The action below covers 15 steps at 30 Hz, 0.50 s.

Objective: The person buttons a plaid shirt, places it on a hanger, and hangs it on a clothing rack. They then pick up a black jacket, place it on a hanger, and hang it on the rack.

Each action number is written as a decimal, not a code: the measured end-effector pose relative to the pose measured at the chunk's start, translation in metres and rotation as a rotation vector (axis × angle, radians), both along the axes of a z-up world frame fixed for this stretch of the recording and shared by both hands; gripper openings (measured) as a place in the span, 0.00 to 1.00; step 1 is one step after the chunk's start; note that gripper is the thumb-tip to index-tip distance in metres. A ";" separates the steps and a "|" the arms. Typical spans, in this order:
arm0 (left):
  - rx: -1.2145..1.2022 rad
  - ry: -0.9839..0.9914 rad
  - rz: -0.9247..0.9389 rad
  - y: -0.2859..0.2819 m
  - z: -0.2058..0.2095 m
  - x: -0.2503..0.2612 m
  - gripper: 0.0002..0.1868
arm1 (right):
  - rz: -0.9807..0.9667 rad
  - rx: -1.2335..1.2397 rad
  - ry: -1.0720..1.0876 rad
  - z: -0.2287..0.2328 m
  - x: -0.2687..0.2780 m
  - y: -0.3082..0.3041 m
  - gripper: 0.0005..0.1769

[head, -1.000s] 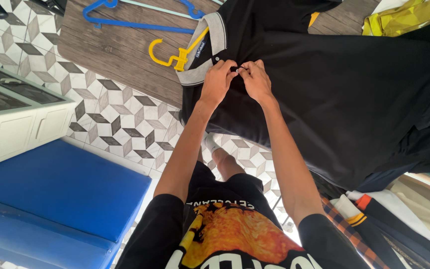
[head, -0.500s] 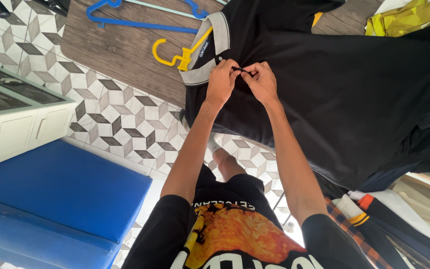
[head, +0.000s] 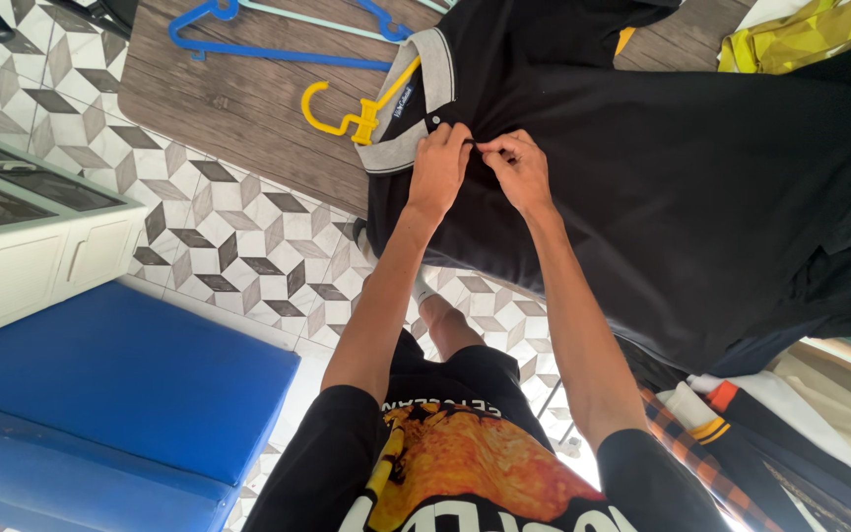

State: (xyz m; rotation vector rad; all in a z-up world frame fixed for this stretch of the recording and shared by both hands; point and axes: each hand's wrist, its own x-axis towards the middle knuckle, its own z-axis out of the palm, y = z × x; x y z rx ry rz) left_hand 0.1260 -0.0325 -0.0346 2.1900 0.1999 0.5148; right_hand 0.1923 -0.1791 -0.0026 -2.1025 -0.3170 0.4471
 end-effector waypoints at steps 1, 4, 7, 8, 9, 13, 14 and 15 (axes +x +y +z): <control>0.038 -0.023 -0.001 0.001 0.001 -0.001 0.05 | 0.002 -0.002 -0.001 -0.001 0.000 0.000 0.09; 0.030 -0.015 0.001 0.000 0.001 -0.002 0.06 | 0.014 -0.059 -0.034 -0.001 0.001 0.001 0.11; 0.006 0.006 -0.007 0.002 -0.006 -0.004 0.04 | 0.018 -0.096 -0.066 -0.001 0.001 0.001 0.10; 0.010 -0.004 -0.018 0.002 -0.008 -0.006 0.05 | 0.018 -0.103 -0.073 -0.001 -0.001 0.000 0.10; 0.019 -0.019 -0.026 0.004 -0.011 -0.005 0.05 | 0.022 -0.104 -0.085 -0.001 0.000 0.001 0.10; 0.118 -0.042 -0.082 0.009 -0.018 -0.009 0.11 | 0.012 -0.098 -0.124 0.003 -0.001 0.006 0.15; 0.183 -0.025 -0.105 0.009 -0.020 -0.012 0.12 | 0.023 -0.143 -0.115 0.005 -0.001 0.007 0.17; 0.250 -0.009 -0.126 0.009 -0.021 -0.013 0.14 | 0.035 -0.185 -0.109 0.009 0.001 0.010 0.18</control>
